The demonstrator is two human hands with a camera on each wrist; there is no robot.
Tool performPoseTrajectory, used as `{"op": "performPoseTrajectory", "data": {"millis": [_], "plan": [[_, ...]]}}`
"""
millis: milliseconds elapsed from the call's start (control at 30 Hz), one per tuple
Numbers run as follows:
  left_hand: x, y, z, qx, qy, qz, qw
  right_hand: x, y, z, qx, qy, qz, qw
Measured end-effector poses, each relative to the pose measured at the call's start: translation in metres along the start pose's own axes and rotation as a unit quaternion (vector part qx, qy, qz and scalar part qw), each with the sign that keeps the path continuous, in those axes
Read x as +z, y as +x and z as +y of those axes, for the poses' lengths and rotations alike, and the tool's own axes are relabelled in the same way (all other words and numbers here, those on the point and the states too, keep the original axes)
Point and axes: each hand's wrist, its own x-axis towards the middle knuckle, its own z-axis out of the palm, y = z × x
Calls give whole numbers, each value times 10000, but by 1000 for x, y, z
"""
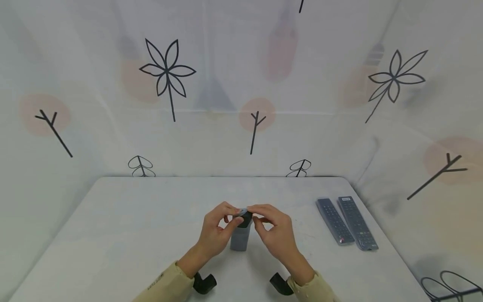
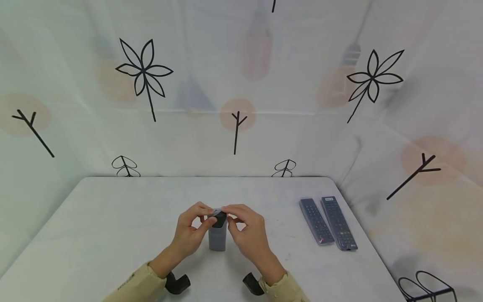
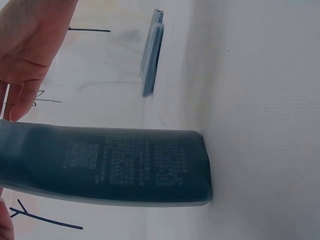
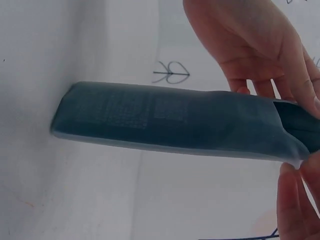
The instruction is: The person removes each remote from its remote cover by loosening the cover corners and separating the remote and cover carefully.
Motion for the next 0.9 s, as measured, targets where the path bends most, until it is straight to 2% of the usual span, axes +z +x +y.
{"op": "performPoseTrajectory", "data": {"millis": [133, 267, 533, 767, 900], "plan": [[-2, 2, 1, -59, 22, -20, 10000, 1, 2, -1, -34, 140, -91, 9999], [-5, 6, 1, -27, 38, -76, 10000, 6, 5, 3, -202, 131, 52, 9997], [-22, 17, 6, 137, 425, -658, 9968, 14, 6, 7, -423, 360, 210, 9982], [-36, 28, 8, 705, 1024, -1235, 9845, 15, 6, 8, -374, 432, 215, 9981], [-41, 38, 12, 824, 1185, -1609, 9764, 15, 7, 6, -370, 405, 279, 9981]]}}
